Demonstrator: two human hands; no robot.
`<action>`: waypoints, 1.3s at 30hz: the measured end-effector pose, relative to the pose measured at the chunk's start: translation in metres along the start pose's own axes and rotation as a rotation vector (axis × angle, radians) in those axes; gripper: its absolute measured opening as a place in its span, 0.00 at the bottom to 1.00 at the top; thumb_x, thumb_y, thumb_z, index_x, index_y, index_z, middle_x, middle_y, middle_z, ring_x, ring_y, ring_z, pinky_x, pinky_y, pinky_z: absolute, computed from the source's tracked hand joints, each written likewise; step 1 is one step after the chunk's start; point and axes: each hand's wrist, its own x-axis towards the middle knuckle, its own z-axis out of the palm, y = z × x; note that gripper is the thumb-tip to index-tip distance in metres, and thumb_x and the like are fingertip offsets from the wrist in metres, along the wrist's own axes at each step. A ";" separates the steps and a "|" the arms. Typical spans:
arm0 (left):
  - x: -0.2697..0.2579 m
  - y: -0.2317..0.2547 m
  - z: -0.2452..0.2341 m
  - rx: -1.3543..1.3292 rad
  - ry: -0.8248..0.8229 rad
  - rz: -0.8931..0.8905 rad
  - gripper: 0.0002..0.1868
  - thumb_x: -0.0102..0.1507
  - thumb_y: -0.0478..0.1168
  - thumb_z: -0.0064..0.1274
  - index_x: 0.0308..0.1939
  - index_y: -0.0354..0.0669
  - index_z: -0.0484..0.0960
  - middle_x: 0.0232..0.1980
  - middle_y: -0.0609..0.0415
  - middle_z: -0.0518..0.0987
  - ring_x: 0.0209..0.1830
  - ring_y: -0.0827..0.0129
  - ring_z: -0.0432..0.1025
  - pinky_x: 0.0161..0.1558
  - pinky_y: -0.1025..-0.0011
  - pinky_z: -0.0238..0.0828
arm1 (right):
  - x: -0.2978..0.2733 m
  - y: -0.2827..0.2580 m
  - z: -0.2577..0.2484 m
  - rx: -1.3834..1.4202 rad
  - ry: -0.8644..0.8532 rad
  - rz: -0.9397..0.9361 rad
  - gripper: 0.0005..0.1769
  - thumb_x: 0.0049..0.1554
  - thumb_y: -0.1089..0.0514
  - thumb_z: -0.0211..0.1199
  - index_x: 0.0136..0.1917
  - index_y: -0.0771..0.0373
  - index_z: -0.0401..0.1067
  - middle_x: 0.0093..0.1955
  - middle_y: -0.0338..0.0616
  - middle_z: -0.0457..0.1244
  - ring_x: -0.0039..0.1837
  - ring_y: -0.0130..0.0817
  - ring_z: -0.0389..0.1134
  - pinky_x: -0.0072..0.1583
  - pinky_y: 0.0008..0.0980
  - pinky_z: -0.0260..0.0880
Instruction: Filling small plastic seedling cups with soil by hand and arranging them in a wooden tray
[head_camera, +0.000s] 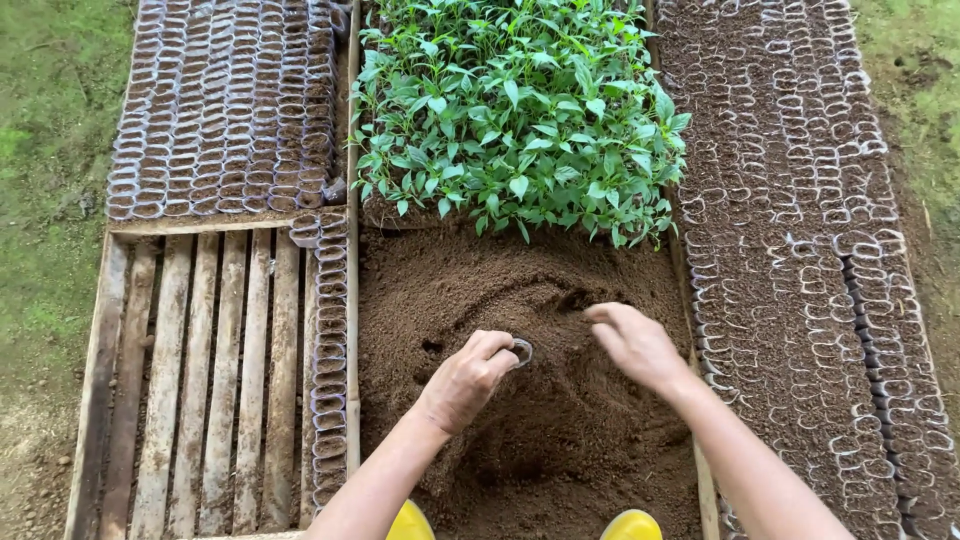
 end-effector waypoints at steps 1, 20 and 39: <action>-0.001 -0.001 -0.001 0.000 -0.003 -0.002 0.04 0.65 0.36 0.58 0.36 0.49 0.79 0.48 0.59 0.75 0.51 0.68 0.75 0.51 0.77 0.79 | -0.006 0.004 -0.003 0.002 -0.003 0.001 0.19 0.63 0.55 0.56 0.66 0.60 0.71 0.59 0.56 0.70 0.62 0.53 0.72 0.66 0.51 0.71; 0.009 0.008 -0.015 -0.120 0.002 -0.085 0.04 0.63 0.37 0.60 0.37 0.51 0.80 0.48 0.61 0.75 0.49 0.68 0.75 0.51 0.74 0.79 | -0.024 -0.134 -0.040 0.657 -0.197 0.424 0.22 0.62 0.63 0.55 0.69 0.70 0.68 0.62 0.65 0.63 0.61 0.49 0.69 0.64 0.48 0.74; 0.014 0.013 -0.021 -0.357 0.044 -0.289 0.08 0.61 0.36 0.63 0.38 0.49 0.78 0.46 0.61 0.77 0.50 0.69 0.77 0.53 0.74 0.78 | -0.021 -0.106 0.026 -0.131 -0.104 -0.254 0.18 0.55 0.58 0.66 0.60 0.51 0.70 0.69 0.45 0.59 0.67 0.52 0.68 0.64 0.51 0.76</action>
